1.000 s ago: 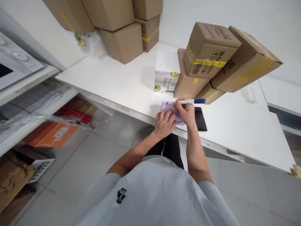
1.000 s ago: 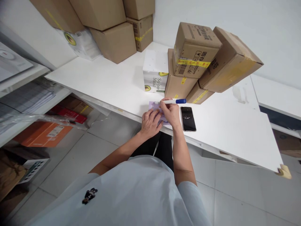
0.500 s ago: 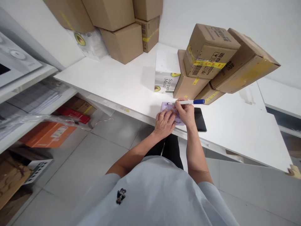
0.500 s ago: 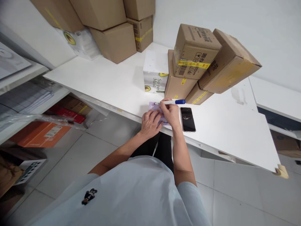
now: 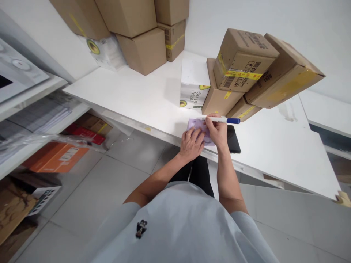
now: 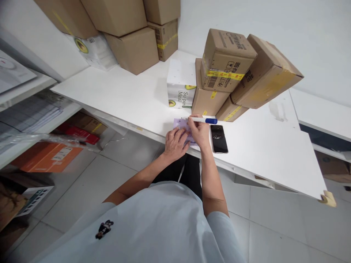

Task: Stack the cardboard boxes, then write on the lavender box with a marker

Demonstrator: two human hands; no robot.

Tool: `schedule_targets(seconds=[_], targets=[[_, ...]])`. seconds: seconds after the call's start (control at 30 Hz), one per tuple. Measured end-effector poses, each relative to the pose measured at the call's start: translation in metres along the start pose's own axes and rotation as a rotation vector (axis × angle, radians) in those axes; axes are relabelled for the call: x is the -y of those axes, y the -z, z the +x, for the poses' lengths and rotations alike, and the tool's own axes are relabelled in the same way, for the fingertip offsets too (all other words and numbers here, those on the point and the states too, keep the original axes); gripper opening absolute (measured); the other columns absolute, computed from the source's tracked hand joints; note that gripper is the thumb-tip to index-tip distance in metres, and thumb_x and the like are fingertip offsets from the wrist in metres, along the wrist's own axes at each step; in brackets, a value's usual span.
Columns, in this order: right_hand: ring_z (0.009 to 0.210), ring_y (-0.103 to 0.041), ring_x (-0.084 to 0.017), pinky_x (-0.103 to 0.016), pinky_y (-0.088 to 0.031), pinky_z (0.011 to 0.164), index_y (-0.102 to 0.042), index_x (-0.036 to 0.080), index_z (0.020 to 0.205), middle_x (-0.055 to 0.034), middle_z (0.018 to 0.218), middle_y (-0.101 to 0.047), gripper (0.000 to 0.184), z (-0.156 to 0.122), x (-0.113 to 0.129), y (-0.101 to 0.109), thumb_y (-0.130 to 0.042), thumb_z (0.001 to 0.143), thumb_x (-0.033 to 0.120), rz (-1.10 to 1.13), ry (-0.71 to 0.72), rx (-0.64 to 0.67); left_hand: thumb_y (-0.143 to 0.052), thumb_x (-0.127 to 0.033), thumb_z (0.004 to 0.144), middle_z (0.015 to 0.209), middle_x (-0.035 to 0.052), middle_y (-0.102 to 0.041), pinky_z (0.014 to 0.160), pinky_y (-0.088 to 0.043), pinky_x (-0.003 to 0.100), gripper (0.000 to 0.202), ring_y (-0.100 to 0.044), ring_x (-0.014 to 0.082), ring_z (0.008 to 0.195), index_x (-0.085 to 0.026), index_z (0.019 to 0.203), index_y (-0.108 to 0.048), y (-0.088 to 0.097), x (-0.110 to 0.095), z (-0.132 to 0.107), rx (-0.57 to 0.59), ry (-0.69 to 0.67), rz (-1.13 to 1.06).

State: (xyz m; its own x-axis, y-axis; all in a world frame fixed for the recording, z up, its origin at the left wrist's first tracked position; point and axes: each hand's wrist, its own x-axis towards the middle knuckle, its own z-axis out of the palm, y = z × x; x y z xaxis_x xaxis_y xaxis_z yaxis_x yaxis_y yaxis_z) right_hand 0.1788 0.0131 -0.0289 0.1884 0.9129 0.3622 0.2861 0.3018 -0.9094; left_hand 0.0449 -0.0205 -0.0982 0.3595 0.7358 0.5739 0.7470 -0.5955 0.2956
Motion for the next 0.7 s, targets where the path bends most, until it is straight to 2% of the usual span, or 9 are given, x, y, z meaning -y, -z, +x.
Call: schedule_targets(seconds=[0.13,0.3,0.4,0.5,0.57,0.63,0.7], targets=[[0.058,-0.058,-0.010,-0.024,-0.051,0.061,-0.060,0.023,0.098,0.0010,0.079,-0.068,0.032,-0.002,-0.005,-0.002,-0.060,0.088,0.054,0.053,0.044,-0.144,-0.052,-0.034,0.093,0.135,0.0142,-0.063,0.108,-0.037,0.048,0.042,-0.051,0.0332,0.129,-0.019,0.131,-0.063,0.000,0.000,0.000,-0.029,-0.023,0.032],[0.062,-0.063,-0.009,-0.026,-0.054,0.065,-0.060,0.025,0.113,-0.0026,0.100,-0.070,0.033,-0.003,-0.004,0.002,-0.056,0.092,0.050,0.046,0.080,-0.248,-0.052,-0.034,0.094,0.137,0.0137,-0.062,0.109,-0.035,0.047,0.040,-0.051,0.0328,0.130,-0.021,0.130,-0.063,-0.001,0.002,0.000,-0.015,-0.021,0.020],[0.064,-0.064,-0.009,-0.027,-0.055,0.066,-0.058,0.024,0.119,-0.0044,0.108,-0.068,0.035,-0.004,-0.013,0.020,-0.055,0.092,0.047,0.028,0.077,-0.384,-0.051,-0.036,0.095,0.138,0.0135,-0.062,0.109,-0.033,0.050,0.041,-0.050,0.0329,0.131,-0.022,0.131,-0.062,-0.001,0.003,-0.001,0.001,-0.020,0.022],[0.075,-0.066,-0.013,-0.030,-0.056,0.072,-0.058,0.023,0.124,-0.0079,0.115,-0.066,0.036,-0.008,-0.036,0.049,-0.052,0.094,0.042,-0.107,0.097,-0.482,-0.051,-0.038,0.095,0.139,0.0132,-0.062,0.108,-0.032,0.053,0.041,-0.051,0.0336,0.131,-0.022,0.131,-0.062,0.001,0.007,-0.001,-0.007,-0.025,0.024],[0.095,-0.066,-0.020,-0.037,-0.055,0.086,-0.059,0.022,0.127,-0.0111,0.123,-0.065,0.036,-0.014,-0.054,0.068,-0.048,0.096,0.037,-0.351,0.142,-0.390,-0.052,-0.037,0.094,0.138,0.0127,-0.063,0.107,-0.031,0.055,0.040,-0.051,0.0342,0.130,-0.022,0.130,-0.063,0.003,0.010,0.001,-0.015,-0.025,0.025],[0.115,-0.059,-0.026,-0.046,-0.048,0.099,-0.060,0.020,0.130,-0.0139,0.129,-0.064,0.037,-0.020,-0.067,0.080,-0.046,0.096,0.028,-0.671,0.160,-0.173,-0.054,-0.036,0.093,0.138,0.0123,-0.063,0.107,-0.030,0.055,0.039,-0.051,0.0348,0.130,-0.022,0.128,-0.063,0.004,0.012,0.004,-0.009,-0.017,0.020],[0.124,-0.050,-0.031,-0.051,-0.043,0.103,-0.059,0.020,0.135,-0.0153,0.136,-0.062,0.041,-0.024,-0.073,0.084,-0.045,0.095,0.022,-0.966,0.121,0.078,-0.054,-0.035,0.093,0.139,0.0122,-0.063,0.108,-0.029,0.055,0.038,-0.050,0.0352,0.131,-0.022,0.128,-0.064,0.006,0.014,0.006,0.003,-0.003,0.010]])
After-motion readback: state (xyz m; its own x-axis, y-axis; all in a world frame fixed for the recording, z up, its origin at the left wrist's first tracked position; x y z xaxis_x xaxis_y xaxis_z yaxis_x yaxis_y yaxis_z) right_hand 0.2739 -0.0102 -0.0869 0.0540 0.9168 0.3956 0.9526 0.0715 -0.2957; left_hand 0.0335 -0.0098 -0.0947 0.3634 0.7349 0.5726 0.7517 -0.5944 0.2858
